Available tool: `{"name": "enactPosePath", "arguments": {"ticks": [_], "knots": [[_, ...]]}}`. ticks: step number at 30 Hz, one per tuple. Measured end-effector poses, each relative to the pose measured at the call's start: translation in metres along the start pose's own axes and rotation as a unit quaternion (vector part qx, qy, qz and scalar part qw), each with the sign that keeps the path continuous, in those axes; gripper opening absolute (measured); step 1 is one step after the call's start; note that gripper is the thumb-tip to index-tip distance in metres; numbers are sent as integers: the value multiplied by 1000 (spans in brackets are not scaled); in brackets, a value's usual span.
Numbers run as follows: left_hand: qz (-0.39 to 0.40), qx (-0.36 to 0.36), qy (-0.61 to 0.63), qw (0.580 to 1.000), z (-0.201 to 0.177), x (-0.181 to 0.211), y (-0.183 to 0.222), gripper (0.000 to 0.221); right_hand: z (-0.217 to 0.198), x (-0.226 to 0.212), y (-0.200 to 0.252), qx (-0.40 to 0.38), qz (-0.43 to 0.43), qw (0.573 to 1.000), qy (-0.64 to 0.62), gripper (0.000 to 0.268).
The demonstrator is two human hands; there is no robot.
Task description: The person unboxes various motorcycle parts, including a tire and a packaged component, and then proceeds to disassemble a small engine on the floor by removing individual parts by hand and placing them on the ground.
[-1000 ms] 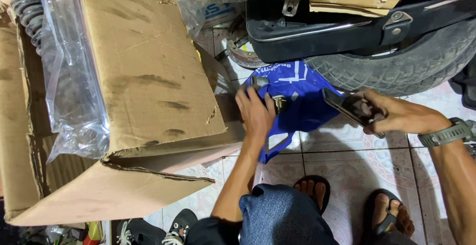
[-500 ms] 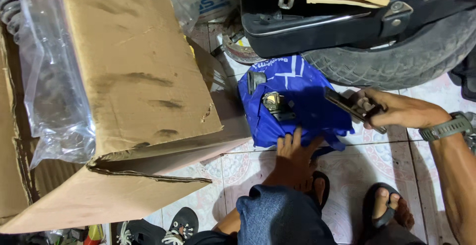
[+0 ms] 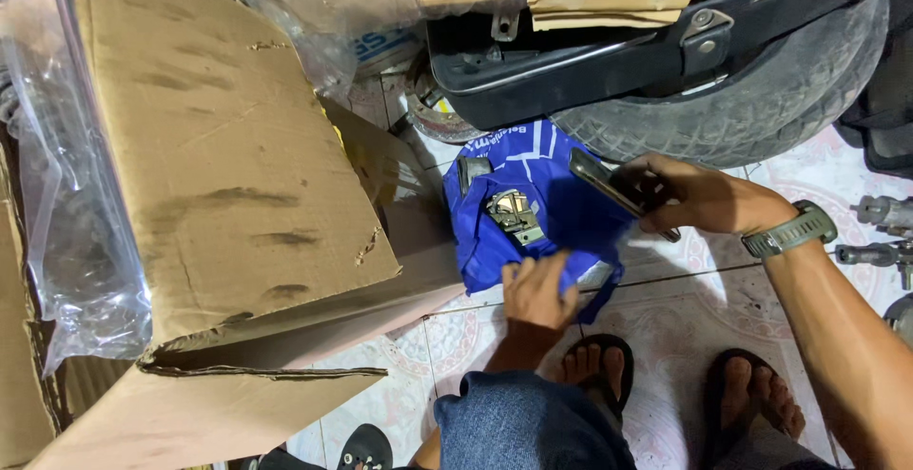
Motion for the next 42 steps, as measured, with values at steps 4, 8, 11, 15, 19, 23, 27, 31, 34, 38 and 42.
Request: {"name": "enactPosePath", "arguments": {"ticks": [4, 8, 11, 15, 19, 23, 27, 31, 34, 38, 42], "knots": [[-91, 164, 21, 982, -58, -15, -22, 18, -6, 8, -3, 19, -14, 1000, 10, 61], [-247, 194, 50, 948, -69, -56, -44, 21, -9, 9, -2, 30, -77, 994, -68, 60], [-254, 242, 33, 936, -57, -79, -49, 9, -9, -2, 6, 38, -44, 997, -42, 59], [-353, 236, 99, 900, -20, -126, -34, 4, 1, 14, -5, 55, -76, 990, -110, 62], [-338, 345, 8, 876, -5, -147, -14, 28, 22, -4, -13, 115, -82, 988, -54, 69], [-312, 403, 51, 859, -9, -155, -17, 25, 43, -20, -34, 204, -109, 971, 56, 83], [-328, 407, 56, 851, -10, -157, -14, 19, 76, -1, -81, 253, 9, 950, 181, 93], [-386, 347, 112, 847, -28, -141, -14, 13, 82, -26, -80, 382, -23, 851, 361, 84], [-437, 291, 171, 834, -39, -124, -18, 28, 80, -36, -77, 423, -56, 827, 366, 82], [-379, 260, 116, 881, -52, -100, -27, 37, 81, -31, -86, 457, -78, 801, 378, 77], [-201, 320, -40, 925, -49, -88, -39, 17, 82, -41, -77, 392, -68, 853, 338, 74]]}}
Point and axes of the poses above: each hand's wrist, its own y-axis away from the middle knuckle, its own z-axis out of the palm, x = y × z, the point moved 7 cm from there along -y, towards the middle knuckle
